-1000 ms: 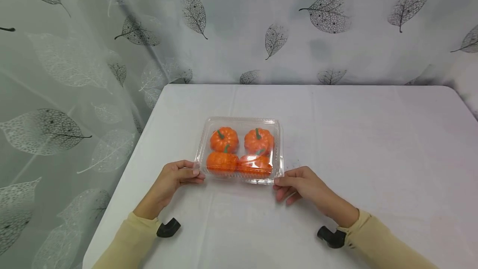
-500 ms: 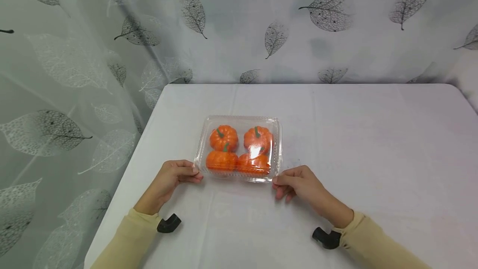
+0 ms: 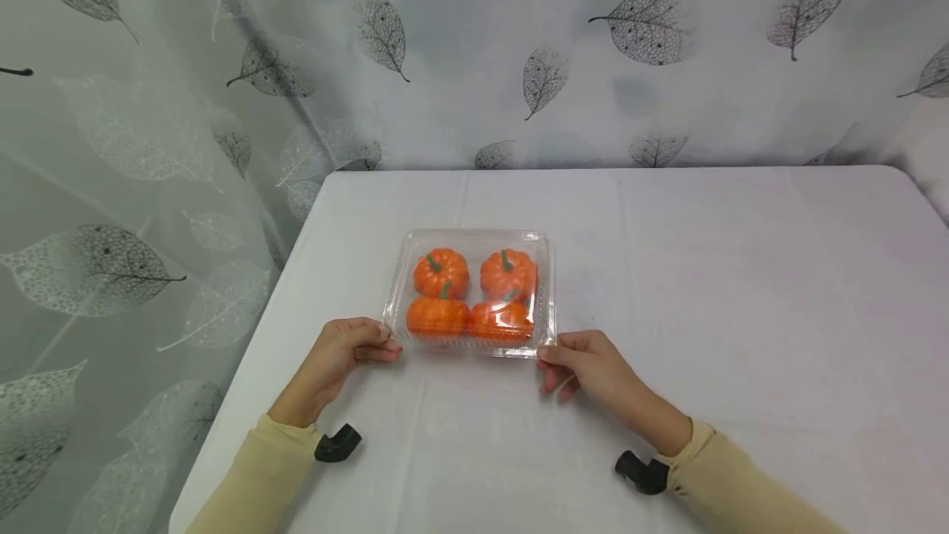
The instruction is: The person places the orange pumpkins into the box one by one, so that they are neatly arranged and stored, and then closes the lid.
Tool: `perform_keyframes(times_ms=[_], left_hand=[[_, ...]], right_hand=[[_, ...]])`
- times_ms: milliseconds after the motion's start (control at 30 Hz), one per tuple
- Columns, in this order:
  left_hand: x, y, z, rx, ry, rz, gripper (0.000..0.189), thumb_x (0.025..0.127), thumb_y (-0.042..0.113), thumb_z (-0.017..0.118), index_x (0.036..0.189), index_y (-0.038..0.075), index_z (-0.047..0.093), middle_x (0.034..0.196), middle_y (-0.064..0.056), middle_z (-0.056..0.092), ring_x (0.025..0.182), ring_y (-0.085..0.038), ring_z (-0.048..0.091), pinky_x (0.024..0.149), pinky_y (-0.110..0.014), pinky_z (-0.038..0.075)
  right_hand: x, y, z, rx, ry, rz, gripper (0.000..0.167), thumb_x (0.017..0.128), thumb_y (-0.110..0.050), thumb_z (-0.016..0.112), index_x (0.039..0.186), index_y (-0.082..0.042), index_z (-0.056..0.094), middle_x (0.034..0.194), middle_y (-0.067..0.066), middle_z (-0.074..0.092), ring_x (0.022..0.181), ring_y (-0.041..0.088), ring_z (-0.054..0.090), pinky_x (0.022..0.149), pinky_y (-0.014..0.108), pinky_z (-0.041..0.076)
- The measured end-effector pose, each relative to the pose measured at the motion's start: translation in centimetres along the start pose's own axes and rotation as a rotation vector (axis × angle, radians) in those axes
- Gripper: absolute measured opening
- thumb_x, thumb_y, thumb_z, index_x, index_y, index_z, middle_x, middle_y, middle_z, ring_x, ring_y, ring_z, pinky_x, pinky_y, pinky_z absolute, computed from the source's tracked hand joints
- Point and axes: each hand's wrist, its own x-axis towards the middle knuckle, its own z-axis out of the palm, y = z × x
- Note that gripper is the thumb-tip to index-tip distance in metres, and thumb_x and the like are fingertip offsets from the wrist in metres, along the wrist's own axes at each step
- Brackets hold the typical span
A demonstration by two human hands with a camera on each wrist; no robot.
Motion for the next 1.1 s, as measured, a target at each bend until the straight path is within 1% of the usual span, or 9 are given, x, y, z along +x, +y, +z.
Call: perform_keyframes(times_ms=[133,367,433,533,633,733,833,933,1100], left_hand=[[0.2,0.1,-0.2,0.033,0.008,0.005,0.019,0.093,0.007,0.062,0.098,-0.01,0.069,0.082,-0.013,0.075,0.074,-0.02,0.075,0.08,-0.037,0.061],[0.2,0.6,-0.6,0.104,-0.002,-0.002,0.029,0.096,0.01,0.056,0.103,-0.015,0.068,0.085,-0.018,0.075,0.076,-0.023,0.075,0.08,-0.038,0.061],[0.3,0.8,-0.9,0.138,0.017,-0.023,0.035,0.098,0.018,0.053,0.106,-0.014,0.067,0.086,-0.019,0.075,0.078,-0.026,0.076,0.082,-0.037,0.061],[0.6,1.6,-1.6,0.202,0.064,-0.022,0.049,0.103,0.036,0.05,0.114,-0.008,0.067,0.092,-0.019,0.075,0.084,-0.03,0.075,0.085,-0.039,0.06],[1.0,3.0,-2.5,0.288,0.104,0.03,0.065,0.104,0.054,0.044,0.127,-0.004,0.064,0.106,-0.018,0.074,0.097,-0.031,0.073,0.091,-0.044,0.058],[1.4,4.9,-3.3,0.335,0.131,0.094,0.074,0.102,0.062,0.042,0.138,-0.001,0.056,0.122,-0.019,0.069,0.111,-0.033,0.068,0.096,-0.048,0.055],[1.8,7.3,-3.9,0.339,0.167,0.163,0.073,0.103,0.061,0.042,0.143,0.001,0.052,0.133,-0.02,0.063,0.121,-0.036,0.062,0.1,-0.051,0.051],[2.1,9.9,-4.2,0.369,0.206,0.26,0.066,0.106,0.053,0.042,0.145,0.001,0.05,0.139,-0.021,0.058,0.127,-0.036,0.056,0.103,-0.053,0.048],[2.3,14.3,-3.9,0.53,0.295,0.442,0.06,0.105,0.048,0.044,0.149,0.008,0.05,0.147,-0.013,0.053,0.134,-0.029,0.05,0.107,-0.052,0.045]], right_hand=[[0.1,0.0,0.0,-0.012,-0.037,-0.003,0.034,0.103,-0.016,0.055,0.101,0.017,0.063,0.075,0.01,0.067,0.073,0.021,0.069,0.065,0.037,0.061],[0.1,-0.8,-1.1,-0.097,-0.064,0.018,0.042,0.106,-0.024,0.047,0.105,0.013,0.067,0.081,0.018,0.071,0.075,0.029,0.07,0.067,0.043,0.063],[0.1,-1.1,-1.7,-0.129,-0.047,0.021,0.045,0.107,-0.026,0.046,0.104,0.013,0.067,0.082,0.018,0.071,0.076,0.029,0.07,0.068,0.043,0.063],[0.2,-1.7,-2.7,-0.188,0.005,0.033,0.048,0.108,-0.031,0.046,0.106,0.012,0.068,0.082,0.017,0.071,0.078,0.028,0.07,0.069,0.041,0.063],[0.3,-2.7,-3.8,-0.278,0.067,0.016,0.05,0.108,-0.034,0.047,0.108,0.011,0.069,0.082,0.014,0.071,0.081,0.028,0.069,0.071,0.038,0.062],[0.4,-4.0,-4.6,-0.387,0.13,-0.034,0.05,0.108,-0.036,0.048,0.111,0.009,0.07,0.084,0.01,0.072,0.083,0.026,0.069,0.071,0.033,0.062],[0.5,-5.6,-5.4,-0.488,0.19,-0.107,0.049,0.108,-0.038,0.048,0.113,0.005,0.07,0.089,0.008,0.073,0.085,0.023,0.07,0.071,0.03,0.061],[0.5,-7.5,-6.1,-0.574,0.248,-0.176,0.046,0.107,-0.04,0.05,0.113,0.0,0.072,0.093,0.008,0.074,0.086,0.018,0.07,0.071,0.026,0.06],[0.5,-10.5,-7.1,-0.685,0.351,-0.266,0.04,0.106,-0.04,0.053,0.123,-0.008,0.069,0.104,0.008,0.073,0.09,0.016,0.068,0.074,0.021,0.057]])
